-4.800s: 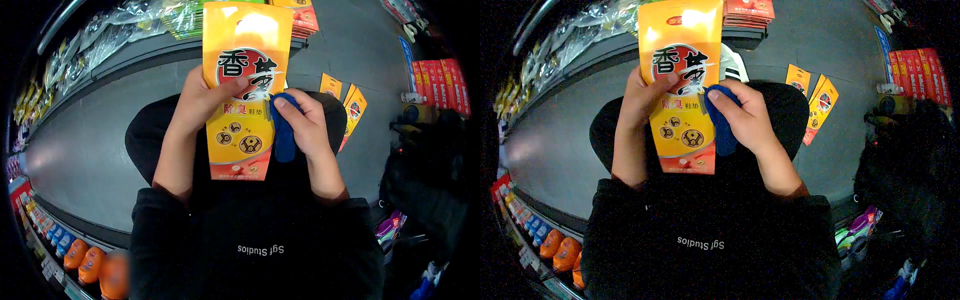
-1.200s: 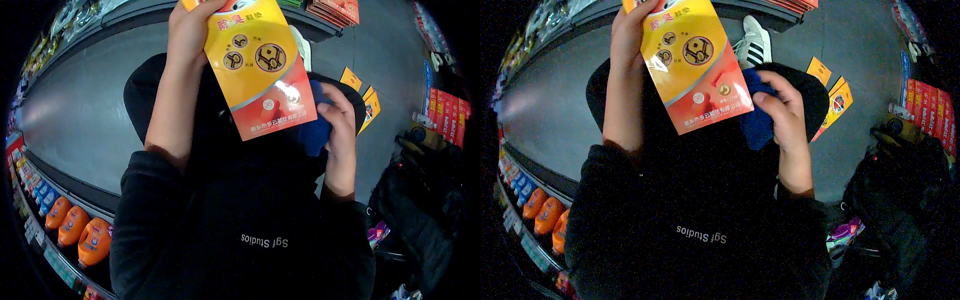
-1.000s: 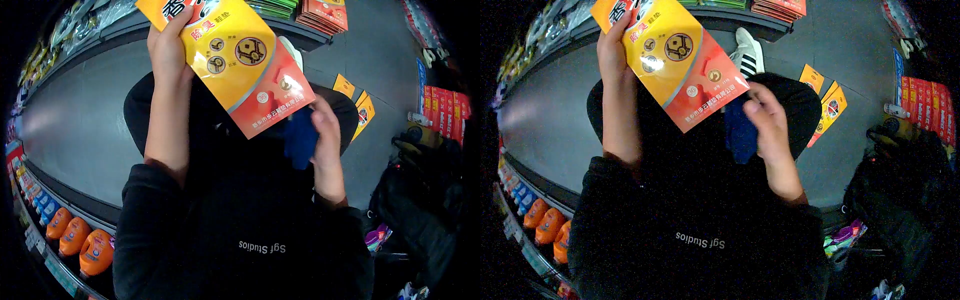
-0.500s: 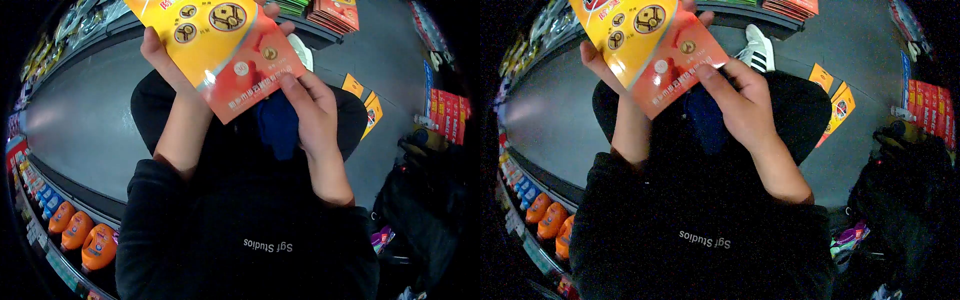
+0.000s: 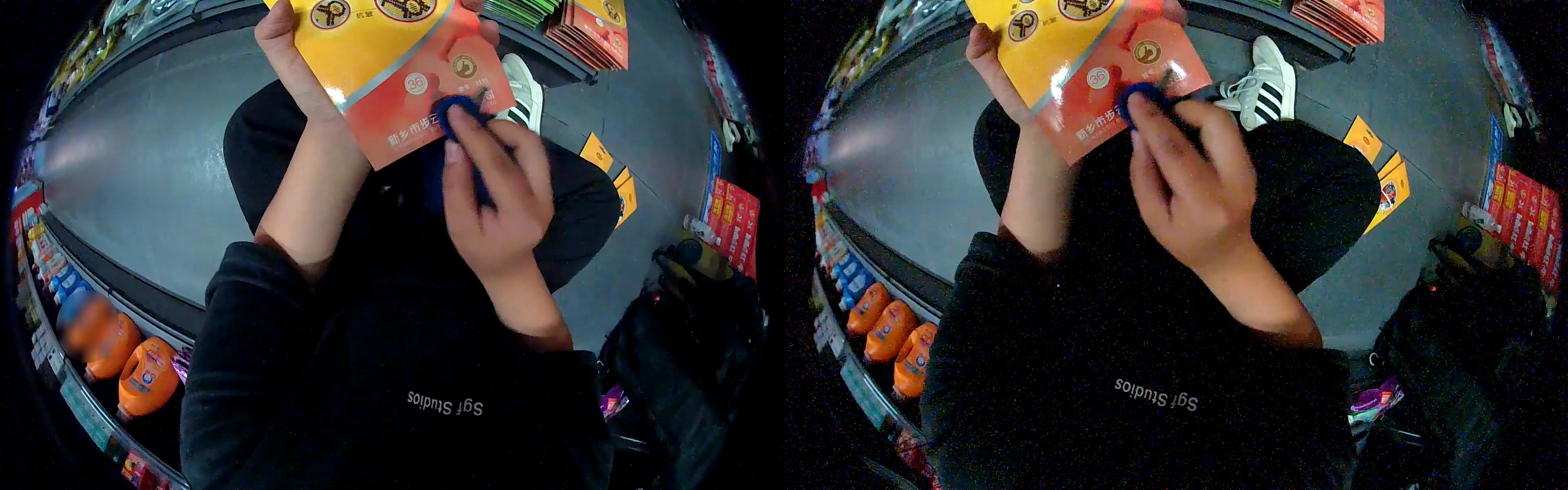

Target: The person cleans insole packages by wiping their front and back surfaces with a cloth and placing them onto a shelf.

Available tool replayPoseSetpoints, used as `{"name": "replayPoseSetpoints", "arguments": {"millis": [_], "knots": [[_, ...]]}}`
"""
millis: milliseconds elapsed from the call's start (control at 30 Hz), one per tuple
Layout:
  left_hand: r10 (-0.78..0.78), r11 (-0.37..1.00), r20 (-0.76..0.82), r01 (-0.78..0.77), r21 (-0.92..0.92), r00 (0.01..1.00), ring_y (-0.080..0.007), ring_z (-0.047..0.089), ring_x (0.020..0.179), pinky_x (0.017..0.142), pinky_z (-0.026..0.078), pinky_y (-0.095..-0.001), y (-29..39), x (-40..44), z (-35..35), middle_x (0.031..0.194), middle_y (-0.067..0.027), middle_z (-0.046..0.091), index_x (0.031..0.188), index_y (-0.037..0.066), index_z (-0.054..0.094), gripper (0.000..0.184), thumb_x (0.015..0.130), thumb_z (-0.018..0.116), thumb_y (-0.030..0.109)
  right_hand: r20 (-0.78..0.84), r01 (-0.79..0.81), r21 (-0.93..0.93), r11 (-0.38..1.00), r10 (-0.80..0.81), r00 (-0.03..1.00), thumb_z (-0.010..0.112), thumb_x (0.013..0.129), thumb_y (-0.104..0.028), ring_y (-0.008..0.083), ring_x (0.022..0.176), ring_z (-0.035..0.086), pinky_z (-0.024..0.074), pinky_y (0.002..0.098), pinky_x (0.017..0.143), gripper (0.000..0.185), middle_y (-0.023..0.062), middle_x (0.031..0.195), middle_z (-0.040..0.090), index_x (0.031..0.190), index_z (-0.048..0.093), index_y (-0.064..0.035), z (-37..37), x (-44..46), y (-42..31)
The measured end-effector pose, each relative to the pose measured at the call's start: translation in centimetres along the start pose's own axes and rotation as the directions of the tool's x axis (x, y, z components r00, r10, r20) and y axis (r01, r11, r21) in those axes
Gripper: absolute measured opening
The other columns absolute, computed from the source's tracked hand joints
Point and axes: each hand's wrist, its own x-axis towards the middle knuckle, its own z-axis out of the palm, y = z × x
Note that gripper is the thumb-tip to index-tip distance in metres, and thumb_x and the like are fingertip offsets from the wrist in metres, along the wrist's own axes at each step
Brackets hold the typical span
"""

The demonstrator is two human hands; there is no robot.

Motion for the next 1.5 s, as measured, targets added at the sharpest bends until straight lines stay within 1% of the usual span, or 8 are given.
{"name": "replayPoseSetpoints", "arguments": {"millis": [367,467,700,1033,1167,1300,1433,1500], "knots": [[-0.049,0.959,-0.011,0.05,0.278,0.999,-0.0352,0.041,0.111,0.095,0.035,-0.0491,-0.2,0.3,0.2,0.118,-0.0227,0.038,0.131,-0.005,0.026,0.09,0.075,0.047,0.062,-0.169,-0.13,-0.036,0.991,0.122,0.978,0.059,0.079,0.001,0.0222,0.077,0.057,0.0456,0.029,0.072,0.023,0.0149,0.085,0.059,0.101,0.063,0.0039,-1.5,0.3,2.4],[-0.063,0.991,0.128,0.078,-0.112,0.99,-0.0358,0.04,0.112,0.096,0.035,-0.0497,-0.2,0.4,-1.2,0.118,-0.0231,0.037,0.131,-0.005,0.025,0.09,0.076,0.049,0.061,-0.283,-0.155,-0.01,0.988,0.146,0.948,0.06,0.078,0.001,0.0231,0.079,0.056,0.0458,0.0297,0.072,0.023,0.015,0.087,0.059,0.101,0.063,0.0047,-2.4,0.5,2.6],[-0.026,1.0,0.127,0.026,0.001,0.992,-0.0378,0.044,0.109,0.095,0.036,-0.0517,-0.4,0.7,-0.8,0.12,-0.0246,0.039,0.131,-0.005,0.026,0.086,0.075,0.052,0.055,-0.011,-0.027,-0.046,0.999,0.027,1.0,0.062,0.074,0.005,0.022,0.076,0.055,0.0444,0.0273,0.071,0.025,0.0127,0.084,0.057,0.099,0.065,0.0002,-1.2,-0.4,0.7],[-0.032,0.999,0.082,0.033,-0.003,0.996,-0.0365,0.047,0.106,0.094,0.037,-0.0489,-0.7,0.6,-0.5,0.116,-0.0246,0.043,0.128,-0.007,0.03,0.087,0.072,0.056,0.054,-0.157,-0.185,-0.128,0.974,0.164,0.974,0.057,0.079,0.002,0.0192,0.082,0.058,0.0452,0.0278,0.076,0.018,0.0118,0.088,0.062,0.097,0.064,0.002,-3.4,1.1,3.5],[-0.051,0.994,0.09,0.06,-0.092,0.995,-0.0374,0.048,0.105,0.094,0.036,-0.0486,-0.9,0.7,-2.0,0.115,-0.0252,0.045,0.129,-0.007,0.03,0.088,0.072,0.057,0.054,-0.015,-0.474,0.68,0.56,0.657,0.754,0.04,0.086,-0.009,0.0248,0.094,0.06,0.0472,0.0329,0.085,0.034,0.0198,0.103,0.061,0.111,0.055,0.0091,-5.3,1.3,2.6],[0.003,1.0,0.072,-0.002,-0.018,0.997,-0.0387,0.048,0.105,0.093,0.038,-0.0507,-1.1,0.4,-0.5,0.117,-0.0265,0.045,0.131,-0.004,0.029,0.087,0.071,0.058,0.052,0.092,-0.566,0.711,0.418,0.742,0.664,0.04,0.089,-0.014,0.0236,0.1,0.058,0.0454,0.0338,0.088,0.035,0.0176,0.112,0.058,0.116,0.052,0.0068,-4.1,1.8,1.0],[0.062,0.977,0.054,-0.071,0.2,0.997,-0.0395,0.048,0.106,0.092,0.038,-0.0532,-1.0,0.3,-0.5,0.12,-0.0276,0.043,0.133,-0.001,0.028,0.088,0.069,0.06,0.05,0.401,-0.514,0.848,-0.128,0.79,0.465,0.056,0.085,-0.007,0.0135,0.08,0.06,0.0485,0.0255,0.071,0.015,0.0065,0.091,0.062,0.097,0.059,0.0004,-2.5,0.7,2.1],[0.113,0.961,0.128,-0.142,0.238,0.985,-0.0396,0.047,0.106,0.092,0.039,-0.0535,-1.2,0.3,-0.3,0.12,-0.028,0.042,0.134,-0.001,0.027,0.089,0.069,0.061,0.05,0.384,-0.535,0.841,-0.083,0.789,0.48,0.059,0.084,-0.007,0.0116,0.077,0.059,0.048,0.0245,0.069,0.012,0.005,0.088,0.061,0.094,0.058,-0.0004,-2.3,0.6,1.3]]}}
